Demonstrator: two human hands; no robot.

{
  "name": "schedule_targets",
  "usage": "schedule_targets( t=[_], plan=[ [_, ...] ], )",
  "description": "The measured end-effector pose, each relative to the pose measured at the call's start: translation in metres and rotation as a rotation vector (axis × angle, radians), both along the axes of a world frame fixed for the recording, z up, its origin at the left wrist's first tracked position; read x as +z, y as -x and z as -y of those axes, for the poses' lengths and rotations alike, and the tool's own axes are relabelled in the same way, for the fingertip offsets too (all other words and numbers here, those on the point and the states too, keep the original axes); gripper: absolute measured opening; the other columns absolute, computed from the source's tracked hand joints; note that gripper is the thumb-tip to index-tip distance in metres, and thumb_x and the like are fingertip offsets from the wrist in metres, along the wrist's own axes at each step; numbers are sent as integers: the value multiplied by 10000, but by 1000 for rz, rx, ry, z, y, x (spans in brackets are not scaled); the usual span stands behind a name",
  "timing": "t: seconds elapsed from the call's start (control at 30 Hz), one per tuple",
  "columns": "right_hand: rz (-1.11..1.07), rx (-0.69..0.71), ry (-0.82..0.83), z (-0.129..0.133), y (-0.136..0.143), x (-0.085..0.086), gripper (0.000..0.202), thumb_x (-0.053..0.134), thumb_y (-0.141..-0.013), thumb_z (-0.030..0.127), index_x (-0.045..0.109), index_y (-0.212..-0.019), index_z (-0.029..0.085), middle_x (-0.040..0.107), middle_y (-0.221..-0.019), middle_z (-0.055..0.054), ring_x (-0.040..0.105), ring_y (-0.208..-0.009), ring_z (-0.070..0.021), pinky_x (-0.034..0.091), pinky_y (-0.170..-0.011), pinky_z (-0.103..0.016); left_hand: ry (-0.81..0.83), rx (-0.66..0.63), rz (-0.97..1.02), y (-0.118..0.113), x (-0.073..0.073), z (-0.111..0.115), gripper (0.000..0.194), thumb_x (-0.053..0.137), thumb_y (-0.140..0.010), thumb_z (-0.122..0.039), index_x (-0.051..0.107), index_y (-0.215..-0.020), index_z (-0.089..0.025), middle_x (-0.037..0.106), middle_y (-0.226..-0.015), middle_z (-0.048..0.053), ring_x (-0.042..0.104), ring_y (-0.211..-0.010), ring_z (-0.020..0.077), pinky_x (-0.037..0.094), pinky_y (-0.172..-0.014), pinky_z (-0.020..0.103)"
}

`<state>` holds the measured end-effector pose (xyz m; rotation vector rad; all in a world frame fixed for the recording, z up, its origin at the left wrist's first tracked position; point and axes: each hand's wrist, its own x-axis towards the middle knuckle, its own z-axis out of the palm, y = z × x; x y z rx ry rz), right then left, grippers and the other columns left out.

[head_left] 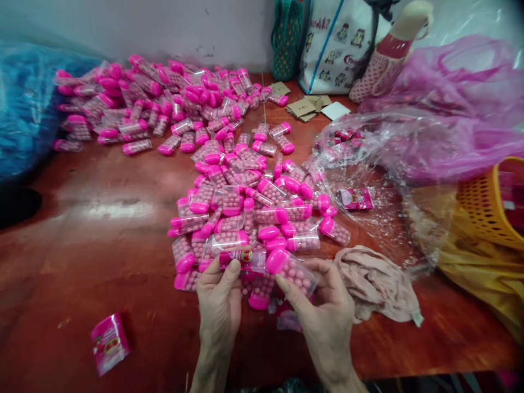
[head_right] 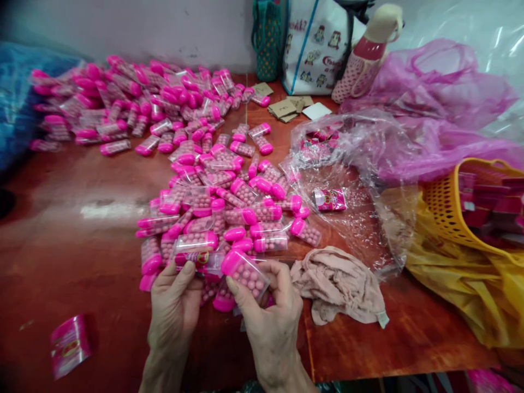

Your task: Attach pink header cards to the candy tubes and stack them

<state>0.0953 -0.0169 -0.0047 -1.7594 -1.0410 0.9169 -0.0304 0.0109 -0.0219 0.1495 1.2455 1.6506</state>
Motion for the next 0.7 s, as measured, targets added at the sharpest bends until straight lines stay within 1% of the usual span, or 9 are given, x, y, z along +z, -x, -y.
schedule_targets(
  t=[0.07,0.17,0.27,0.33,0.43,0.6,0.7],
  plan=[
    [-3,-15,-17,0,0,-1,330,748,-640,384,551,-840,209,636,-670,31,604,-552,-137,508,-523,-234,-10,-34,14,1,-1,0,202,836,-471,-186,717,-633,-183,730,-643,10,667,-569,139,549,-564,213],
    [12,2,-19,0,1,-2,322,751,-637,383,555,-825,209,630,-659,33,600,-542,-136,507,-521,-236,-8,-75,58,1,-1,-1,189,819,-515,-194,723,-675,-162,738,-684,33,677,-609,154,559,-596,228],
    [12,10,-20,1,1,-3,326,747,-644,388,553,-838,212,632,-681,29,607,-566,-142,513,-539,-244,11,-49,125,1,-1,-2,182,807,-535,-184,720,-692,-158,738,-694,29,679,-636,145,562,-647,234],
    [8,8,-25,1,1,-4,325,746,-649,387,550,-843,215,628,-698,26,608,-582,-142,515,-546,-246,21,-33,176,1,-1,-2,142,785,-571,-175,714,-693,-162,738,-719,25,679,-668,138,557,-683,233],
    [15,-2,-32,1,1,-5,318,750,-650,377,549,-837,216,616,-693,29,599,-574,-136,512,-537,-242,25,-43,235,1,-2,-2,112,758,-611,-167,713,-713,-171,740,-770,28,680,-701,140,555,-707,240],
    [-8,-38,-73,3,0,-6,330,755,-649,339,552,-876,211,632,-731,18,617,-597,-140,525,-549,-238,-36,-88,170,0,0,0,107,767,-609,-188,725,-703,-159,738,-713,34,686,-707,148,550,-710,218],
    [-21,-48,-118,4,2,-4,327,759,-644,315,553,-876,214,638,-730,24,624,-592,-132,529,-550,-221,-67,-123,109,-2,2,0,99,752,-634,-192,733,-727,-163,741,-736,43,687,-715,151,546,-715,212]
  ],
)
